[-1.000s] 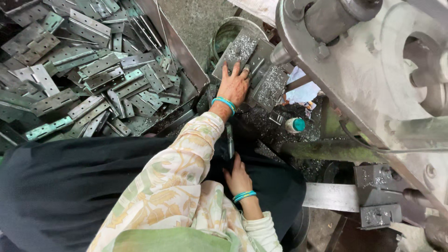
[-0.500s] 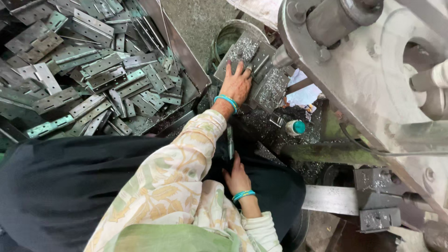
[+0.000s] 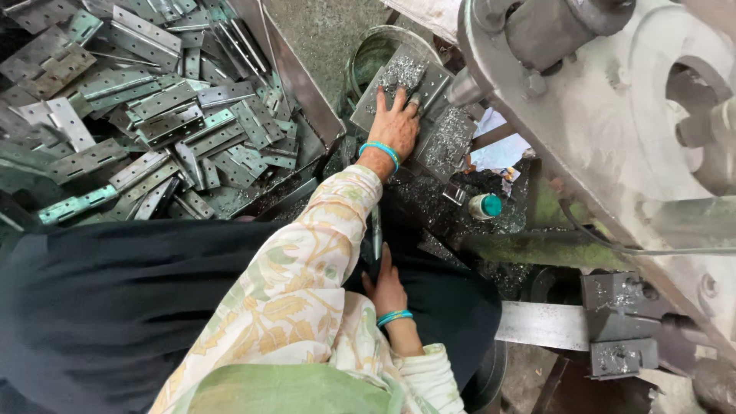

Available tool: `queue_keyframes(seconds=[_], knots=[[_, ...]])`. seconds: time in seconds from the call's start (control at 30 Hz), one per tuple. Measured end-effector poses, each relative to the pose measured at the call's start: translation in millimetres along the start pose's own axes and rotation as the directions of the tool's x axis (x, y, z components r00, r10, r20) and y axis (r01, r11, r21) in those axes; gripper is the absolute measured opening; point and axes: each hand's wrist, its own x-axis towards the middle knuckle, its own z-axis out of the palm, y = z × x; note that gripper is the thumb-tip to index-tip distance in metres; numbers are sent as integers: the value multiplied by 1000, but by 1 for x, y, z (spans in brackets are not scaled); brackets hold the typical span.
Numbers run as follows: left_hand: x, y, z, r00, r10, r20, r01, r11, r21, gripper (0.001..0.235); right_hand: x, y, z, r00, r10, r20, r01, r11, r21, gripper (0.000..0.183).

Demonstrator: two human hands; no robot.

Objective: The person takes L-shaped metal brackets from a bin and places them one at a time under a mechanical drill to create holes.

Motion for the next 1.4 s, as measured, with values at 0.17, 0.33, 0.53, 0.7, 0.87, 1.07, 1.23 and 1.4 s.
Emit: queue_keyframes(seconds=[0.17,0.33,0.53,0.7,0.87,1.07,1.23,1.4], knots=[[-18,-6,-14,1000,-2,-21,2,1000,-4,31,-3,7,-19,978,-205,-30,206,978,21,89],[-81,-45,-38,986,-25,-164,12,996,-83,33,-28,-28,-76,997,-63,-51,66,996,55,70],[-165,-191,-65,923,-324,-206,326,945,-22,34,-31,-66,-102,991,-110,-75,114,992,48,70],[-222,-255,-30,644,-744,-176,745,662,-75,44,-31,-59,-96,992,-89,-85,92,995,31,69],[-224,-221,3,770,-638,29,638,769,-41,40,-30,-58,-95,993,-83,-86,86,996,31,69],[-207,-199,37,929,-368,48,361,925,116,26,-30,-59,-93,995,-57,-76,60,998,36,69],[-174,-215,82,925,-376,61,356,910,214,19,-24,-55,-93,993,-83,-83,85,996,26,70],[-166,-229,84,944,-290,155,253,942,220,14,-24,-52,-92,993,-92,-74,96,994,50,69]])
